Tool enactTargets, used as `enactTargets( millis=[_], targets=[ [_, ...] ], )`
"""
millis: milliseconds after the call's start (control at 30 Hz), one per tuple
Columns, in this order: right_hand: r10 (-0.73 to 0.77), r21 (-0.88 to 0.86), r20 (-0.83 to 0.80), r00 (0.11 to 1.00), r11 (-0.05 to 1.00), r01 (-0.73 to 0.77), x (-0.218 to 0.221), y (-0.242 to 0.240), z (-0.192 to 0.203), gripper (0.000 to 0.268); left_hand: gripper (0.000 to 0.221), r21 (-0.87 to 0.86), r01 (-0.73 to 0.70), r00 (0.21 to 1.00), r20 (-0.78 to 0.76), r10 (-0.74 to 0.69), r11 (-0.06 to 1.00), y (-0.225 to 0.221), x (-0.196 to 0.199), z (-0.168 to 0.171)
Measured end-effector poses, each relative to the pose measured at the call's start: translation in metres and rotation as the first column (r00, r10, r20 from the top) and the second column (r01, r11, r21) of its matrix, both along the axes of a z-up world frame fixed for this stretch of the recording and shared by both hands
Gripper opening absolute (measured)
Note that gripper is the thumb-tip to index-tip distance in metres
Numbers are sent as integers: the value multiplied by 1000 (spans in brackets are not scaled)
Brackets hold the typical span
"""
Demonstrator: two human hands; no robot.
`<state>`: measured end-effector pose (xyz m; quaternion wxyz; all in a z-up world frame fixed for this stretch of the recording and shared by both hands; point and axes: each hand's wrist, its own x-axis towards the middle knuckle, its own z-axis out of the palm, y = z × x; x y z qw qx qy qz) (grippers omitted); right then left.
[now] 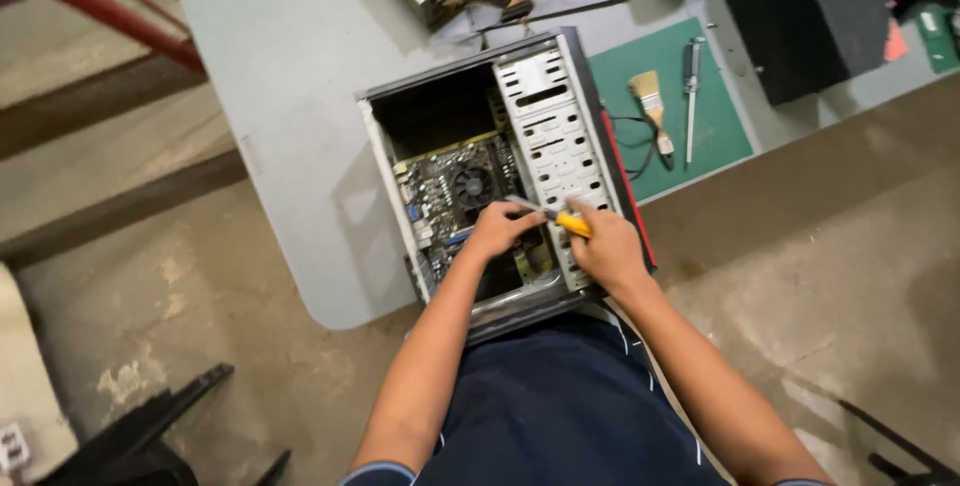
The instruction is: Disassembling a desktop computer by unscrewing and removing the hard drive and disconnecting internal motherboard cables.
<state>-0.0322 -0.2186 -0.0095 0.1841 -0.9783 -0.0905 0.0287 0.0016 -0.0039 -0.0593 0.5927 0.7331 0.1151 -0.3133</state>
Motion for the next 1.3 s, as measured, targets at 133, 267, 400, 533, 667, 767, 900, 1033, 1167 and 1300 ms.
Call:
enactTargets(
  millis=[133, 267, 400, 533, 667, 767, 900, 1033, 1167, 1300],
  targets=[
    [-44, -55, 76, 996, 997, 48, 3, -13, -39, 42, 62, -128, -10, 999, 32, 14, 992, -5, -2, -49],
    [28, -269, 54, 998, 963, -13, 15, -17, -29, 27, 41, -169, -29, 994, 99, 46, 985, -4, -6, -30],
    [-11, -275, -157, 988, 961, -32, 22, -34, -24, 31, 44, -105, -36, 998, 47, 41, 994, 3, -4, -4],
    [-149, 79, -213, 966, 983, 169, 32, -79, 15, 40, 69, -91, 16, 997, 75, -9, 996, 6, 8, -1],
    [-583, 414, -102, 806, 712, 567, 89, -172, -33, 14, 67, -73, -9, 1000, -5, 9, 997, 6, 3, 14],
    [-695, 170, -91, 713, 695, 699, 154, -254, -104, 21, 65, -50, 23, 1000, -19, -24, 998, 11, 9, 30],
    [-706, -197, -39, 707, 699, 687, 221, -357, -190, 29, 57, -26, 76, 996, -38, -77, 997, 14, 15, 40],
    [-651, -164, -36, 758, 752, 638, 258, -353, -200, 34, 56, 34, -55, 993, -99, 58, 998, 13, 15, 44],
    [-650, -133, 156, 744, 732, 668, 251, -340, -219, 22, 52, 66, -88, 992, -88, 93, 994, 21, 8, 32],
    [-513, -12, 281, 811, 844, 537, 229, -332, -195, 16, 53, 85, -101, 990, -93, 109, 991, 22, 7, 40]
  ],
)
